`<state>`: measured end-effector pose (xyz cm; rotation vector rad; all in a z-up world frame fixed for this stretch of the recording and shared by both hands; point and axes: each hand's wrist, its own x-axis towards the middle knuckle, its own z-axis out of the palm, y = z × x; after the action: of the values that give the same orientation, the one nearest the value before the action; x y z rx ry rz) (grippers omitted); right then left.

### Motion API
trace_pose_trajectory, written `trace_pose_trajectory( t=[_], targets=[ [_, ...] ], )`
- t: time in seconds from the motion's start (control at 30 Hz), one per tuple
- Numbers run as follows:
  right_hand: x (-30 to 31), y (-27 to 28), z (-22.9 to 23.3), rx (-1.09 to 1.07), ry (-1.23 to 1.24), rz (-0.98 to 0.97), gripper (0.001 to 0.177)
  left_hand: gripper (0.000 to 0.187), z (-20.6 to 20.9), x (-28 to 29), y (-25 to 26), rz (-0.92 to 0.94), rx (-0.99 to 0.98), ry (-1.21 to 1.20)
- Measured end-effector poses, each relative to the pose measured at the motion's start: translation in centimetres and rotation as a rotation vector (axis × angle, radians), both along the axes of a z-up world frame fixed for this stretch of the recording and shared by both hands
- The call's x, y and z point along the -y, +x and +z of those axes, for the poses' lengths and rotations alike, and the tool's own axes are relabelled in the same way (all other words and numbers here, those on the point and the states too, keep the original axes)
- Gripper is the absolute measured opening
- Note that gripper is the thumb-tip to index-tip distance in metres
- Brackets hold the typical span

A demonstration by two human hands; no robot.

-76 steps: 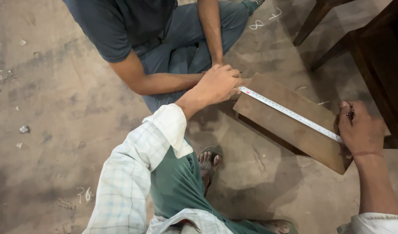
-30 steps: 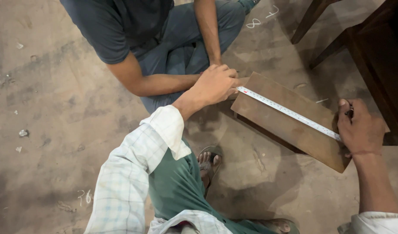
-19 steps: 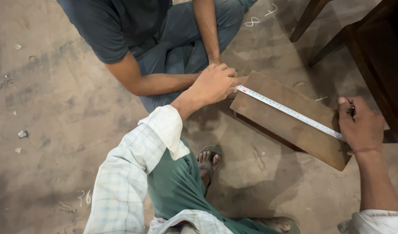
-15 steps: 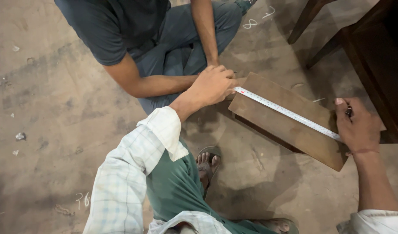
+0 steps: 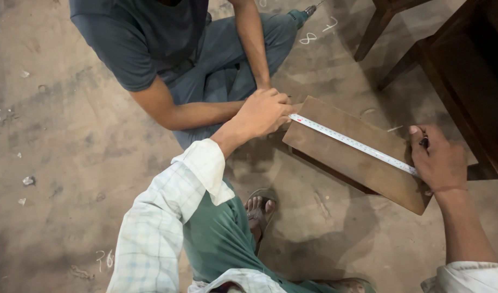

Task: The person sits on the workshop floor, opens a drawer of a wooden cabinet, then measures a wooden board with a tape measure and marks it with a pencil, repositioning the board to measure and mark additional edges. Another person sits nearby holding a power drill.

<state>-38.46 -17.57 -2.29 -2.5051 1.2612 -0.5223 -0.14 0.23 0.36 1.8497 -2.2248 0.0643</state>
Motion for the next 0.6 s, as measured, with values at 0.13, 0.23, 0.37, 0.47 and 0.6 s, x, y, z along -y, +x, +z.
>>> trace_pose_trajectory(
  t=[0.13,0.23,0.37,0.47,0.6],
  targets=[
    [0.0,0.1,0.1,-0.029,0.085,-0.060,0.033,0.022,0.3,-0.1,-0.1,0.004,0.000,0.010],
    [0.1,-0.1,-0.3,-0.044,0.036,-0.045,0.034,0.023,0.1,-0.1,0.0,-0.002,-0.007,0.011],
    [0.3,-0.2,-0.4,-0.061,0.054,-0.046,0.035,0.024,0.0,0.0,-0.1,0.017,0.001,0.034],
    [0.3,-0.1,-0.3,-0.040,0.046,-0.031,0.034,0.024,0.2,0.0,-0.1,0.021,-0.023,0.059],
    [0.1,-0.1,-0.2,-0.058,0.036,-0.036,0.036,0.023,0.3,-0.1,-0.2,0.023,-0.030,0.053]
  ],
)
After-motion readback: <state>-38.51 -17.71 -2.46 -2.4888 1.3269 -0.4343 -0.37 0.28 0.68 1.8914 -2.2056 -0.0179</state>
